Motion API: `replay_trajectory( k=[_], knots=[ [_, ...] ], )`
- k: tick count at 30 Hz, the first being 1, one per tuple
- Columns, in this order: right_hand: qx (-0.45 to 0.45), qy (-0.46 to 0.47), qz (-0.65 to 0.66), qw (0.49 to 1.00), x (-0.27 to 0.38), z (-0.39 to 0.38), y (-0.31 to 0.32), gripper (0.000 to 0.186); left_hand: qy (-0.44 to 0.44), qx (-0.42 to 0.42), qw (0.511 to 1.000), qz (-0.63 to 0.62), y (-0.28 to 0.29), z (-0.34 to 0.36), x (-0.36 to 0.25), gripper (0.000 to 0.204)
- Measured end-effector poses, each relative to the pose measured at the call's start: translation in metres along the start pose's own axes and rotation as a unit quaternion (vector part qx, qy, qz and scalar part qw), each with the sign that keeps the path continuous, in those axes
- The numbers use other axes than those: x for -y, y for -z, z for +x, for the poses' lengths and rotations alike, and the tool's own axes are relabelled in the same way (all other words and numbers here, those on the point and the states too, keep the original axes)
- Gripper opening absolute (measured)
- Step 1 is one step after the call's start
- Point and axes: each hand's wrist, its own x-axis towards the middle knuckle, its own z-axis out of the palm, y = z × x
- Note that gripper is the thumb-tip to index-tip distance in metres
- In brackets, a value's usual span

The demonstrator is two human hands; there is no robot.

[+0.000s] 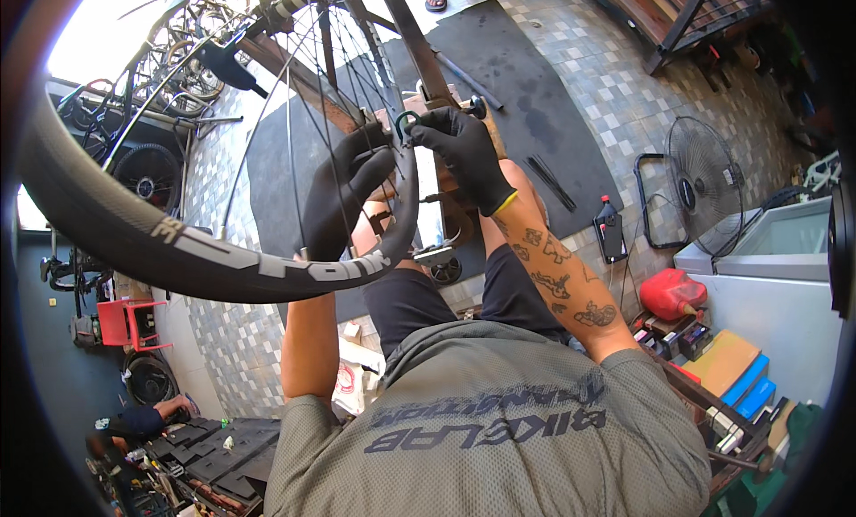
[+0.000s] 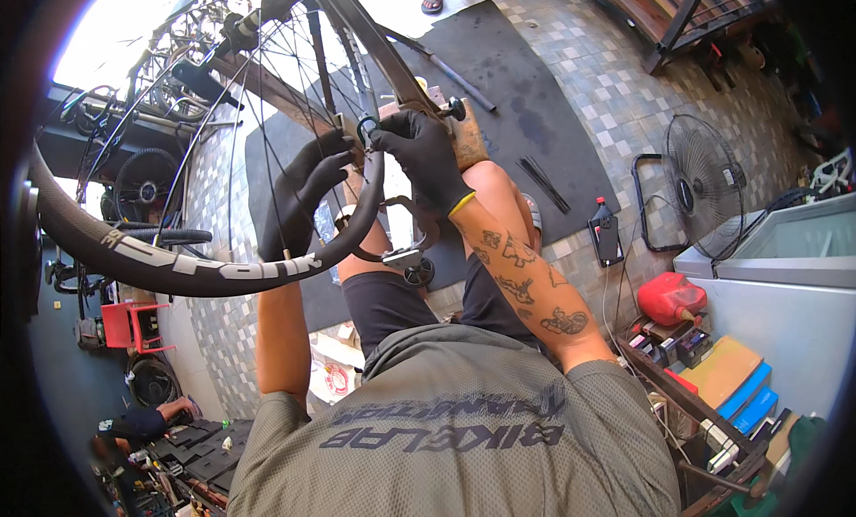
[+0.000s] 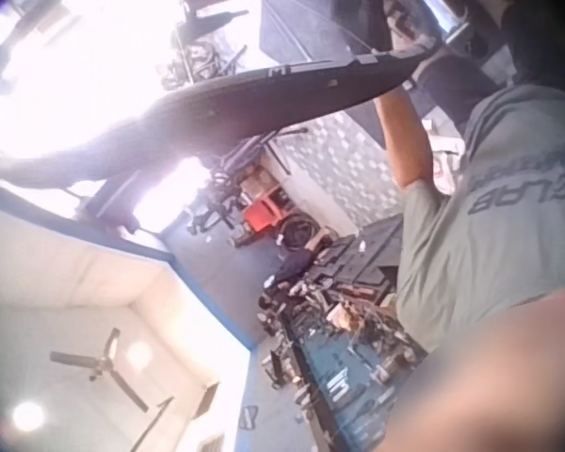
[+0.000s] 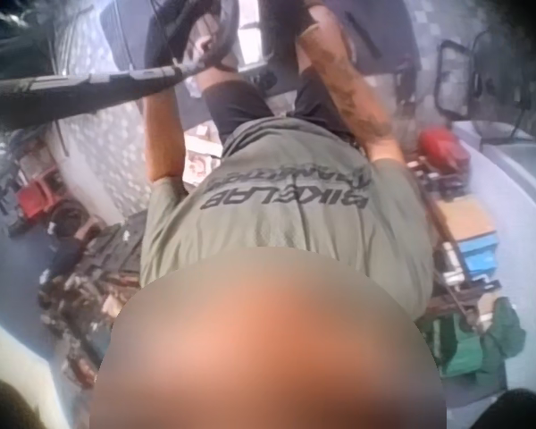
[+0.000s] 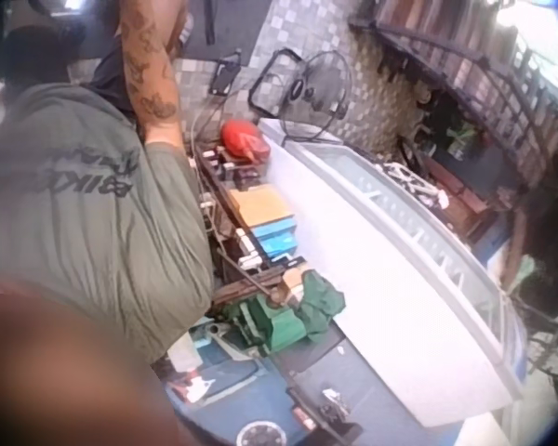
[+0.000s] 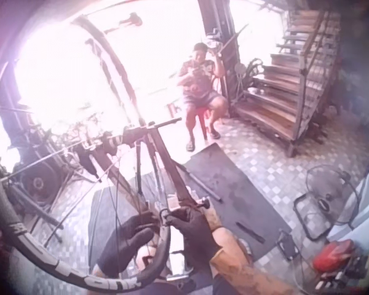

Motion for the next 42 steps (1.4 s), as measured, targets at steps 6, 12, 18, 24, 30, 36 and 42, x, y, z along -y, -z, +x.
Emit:
replay_trajectory(
  k=[6, 12, 18, 24, 30, 36, 42],
  knots=[
    [0.065, -0.016, -0.101, 0.993, 0.018, -0.021, 0.002, 0.026, 0.042, 0.007, 0.996, -0.073, -0.004, 0.025, 0.017, 0.061],
    [0.146, -0.104, -0.087, 0.98, 0.029, -0.028, -0.005, 0.028, 0.049, 0.003, 0.995, -0.085, -0.004, 0.033, 0.024, 0.06],
    [0.174, -0.065, -0.097, 0.978, 0.028, -0.017, -0.008, 0.031, 0.04, 0.018, 0.997, -0.065, -0.004, 0.034, 0.02, 0.068],
    [0.21, -0.055, -0.082, 0.973, 0.024, -0.008, -0.003, 0.045, 0.031, 0.002, 0.999, -0.034, -0.003, 0.039, 0.031, 0.063],
    [0.194, -0.114, 0.004, 0.974, 0.01, -0.007, -0.004, 0.051, -0.01, -0.071, 0.997, 0.002, 0.007, 0.025, 0.05, 0.04],
    [0.231, -0.143, 0.055, 0.961, 0.001, -0.005, -0.004, 0.055, 0.07, 0.152, 0.981, -0.102, 0.026, 0.011, 0.054, 0.047],
    [0.251, -0.159, 0.052, 0.953, 0.002, -0.007, 0.0, 0.067, 0.094, 0.191, 0.964, -0.16, 0.023, 0.02, 0.064, 0.036]
  ],
)
